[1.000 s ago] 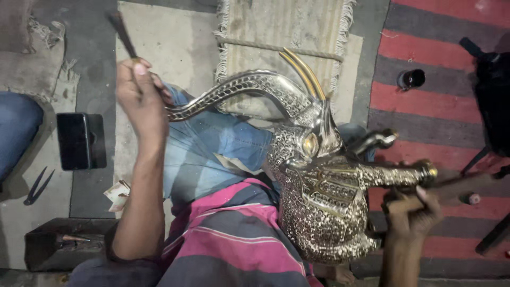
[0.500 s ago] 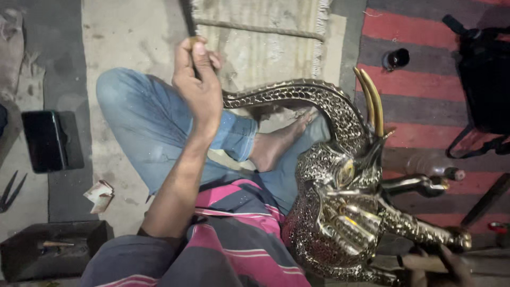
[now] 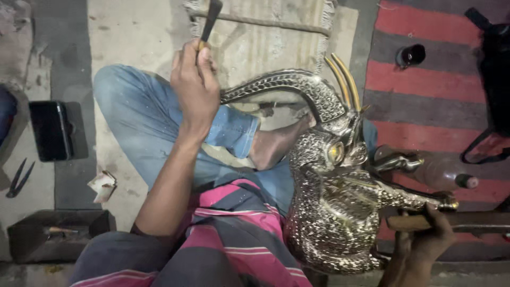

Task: The person sits on the floor holding a chisel against a decorative metal elephant statue resting on their lap and strikes the chisel with a wooden mallet, working the surface of the figurine. They reposition the chisel along the trunk and body and continue hammering throughout the clip.

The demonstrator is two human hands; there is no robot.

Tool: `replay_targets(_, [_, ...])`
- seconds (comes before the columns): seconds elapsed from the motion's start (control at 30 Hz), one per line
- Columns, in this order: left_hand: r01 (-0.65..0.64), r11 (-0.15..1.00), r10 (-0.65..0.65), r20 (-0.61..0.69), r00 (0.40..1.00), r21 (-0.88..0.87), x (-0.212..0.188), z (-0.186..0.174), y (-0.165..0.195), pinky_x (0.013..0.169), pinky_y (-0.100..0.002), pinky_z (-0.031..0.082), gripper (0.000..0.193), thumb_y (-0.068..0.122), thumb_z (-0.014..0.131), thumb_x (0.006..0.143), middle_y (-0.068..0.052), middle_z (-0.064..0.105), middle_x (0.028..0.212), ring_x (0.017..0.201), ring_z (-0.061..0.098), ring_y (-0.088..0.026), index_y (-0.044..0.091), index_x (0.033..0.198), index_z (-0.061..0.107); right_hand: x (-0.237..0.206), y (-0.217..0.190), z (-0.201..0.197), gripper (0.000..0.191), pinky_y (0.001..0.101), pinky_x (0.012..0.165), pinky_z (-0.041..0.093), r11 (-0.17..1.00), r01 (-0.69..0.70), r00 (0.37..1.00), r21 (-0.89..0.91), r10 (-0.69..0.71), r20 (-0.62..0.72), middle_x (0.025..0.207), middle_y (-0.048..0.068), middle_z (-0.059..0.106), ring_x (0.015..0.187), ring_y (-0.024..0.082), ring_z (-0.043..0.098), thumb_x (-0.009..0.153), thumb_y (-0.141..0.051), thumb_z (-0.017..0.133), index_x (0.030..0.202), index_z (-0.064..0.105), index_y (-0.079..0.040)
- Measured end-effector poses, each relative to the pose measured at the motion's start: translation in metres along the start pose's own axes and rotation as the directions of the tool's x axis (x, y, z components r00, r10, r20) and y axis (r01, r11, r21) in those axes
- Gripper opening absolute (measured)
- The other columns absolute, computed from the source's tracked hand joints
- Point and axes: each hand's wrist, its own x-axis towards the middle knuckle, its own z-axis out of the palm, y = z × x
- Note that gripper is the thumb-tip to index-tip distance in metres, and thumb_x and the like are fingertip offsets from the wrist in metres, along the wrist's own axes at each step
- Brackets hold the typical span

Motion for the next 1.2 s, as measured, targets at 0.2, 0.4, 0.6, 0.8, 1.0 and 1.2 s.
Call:
replay_targets(0.2, [-0.323,0.922,0.315,0.07,0.946,0.214,0.01,-0.015,0.031,0.092,-0.05,0.047,0.011,0.001,0.054,0.11,-0.017,0.064,0.107,0.102,0.06,-0.039,0.0,0.12,0.058,-0.002,0.009,0.0,0.021,0.0323,0.07,0.059,0.997,-0.043,0.995,-0.06,0.048,0.089,0.101,0.005,0.07,0.085,0.019,0.07,0.1,-0.014,0.067,0.119,0.065,-0.006])
replay_targets(0.4, [0.088,0.934,0.058,0.391,0.919,-0.345,0.015,0.016,0.07,0.084,-0.042,0.056,0.022,0.014,0.047,0.112,-0.011,0.073,0.099,0.094,0.074,-0.028,0.002,0.129,0.053,0.008,0.015,0.007,0.019,0.0309,0.072,0.059,0.995,-0.026,1.0,-0.098,0.026,0.001,0.099,0.004,0.068,0.086,0.018,0.068,0.101,-0.01,0.073,0.117,0.064,-0.005])
replay_targets(0.6, [0.191,0.904,-0.041,0.367,0.929,-0.382,0.007,0.037,0.049,0.084,-0.037,0.061,0.022,0.022,0.043,0.118,-0.013,0.075,0.103,0.095,0.078,-0.023,0.003,0.128,0.05,-0.023,0.004,0.0,0.02,0.033,0.067,0.058,0.987,0.044,0.992,-0.155,-0.061,-0.11,0.098,0.004,0.068,0.086,0.018,0.068,0.097,-0.011,0.073,0.114,0.066,-0.006])
replay_targets(0.8, [-0.233,0.967,0.18,0.365,0.913,0.106,-0.001,0.026,0.034,0.063,-0.051,0.046,0.018,0.015,0.05,0.111,-0.018,0.065,0.078,0.069,0.065,-0.04,0.002,0.124,0.053,-0.047,0.003,-0.004,0.015,0.0341,0.072,0.057,0.992,0.099,0.993,-0.083,-0.104,-0.055,0.101,0.009,0.068,0.091,0.021,0.068,0.1,-0.008,0.069,0.113,0.063,-0.002])
replay_targets(1.0, [-0.287,0.953,0.256,0.25,0.934,0.095,0.014,0.003,0.062,0.057,-0.051,0.045,0.016,0.014,0.054,0.11,-0.015,0.057,0.059,0.051,0.057,-0.037,0.003,0.121,0.055,-0.102,-0.036,-0.002,0.043,0.0273,0.074,0.063,0.979,-0.149,0.988,-0.138,0.143,-0.051,0.109,0.007,0.074,0.088,0.017,0.072,0.099,-0.041,0.065,0.128,0.065,-0.008])
replay_targets(1.2, [-0.543,0.84,0.541,-0.121,0.832,0.025,0.062,-0.083,0.135,0.053,-0.041,0.043,0.014,0.012,0.051,0.113,-0.012,0.07,0.083,0.058,0.061,-0.029,0.001,0.119,0.059,-0.145,-0.045,0.016,0.051,0.0365,0.092,0.06,0.999,-0.022,0.988,0.049,0.015,0.151,0.117,0.013,0.072,0.104,0.023,0.072,0.097,-0.046,0.06,0.126,0.062,-0.004])
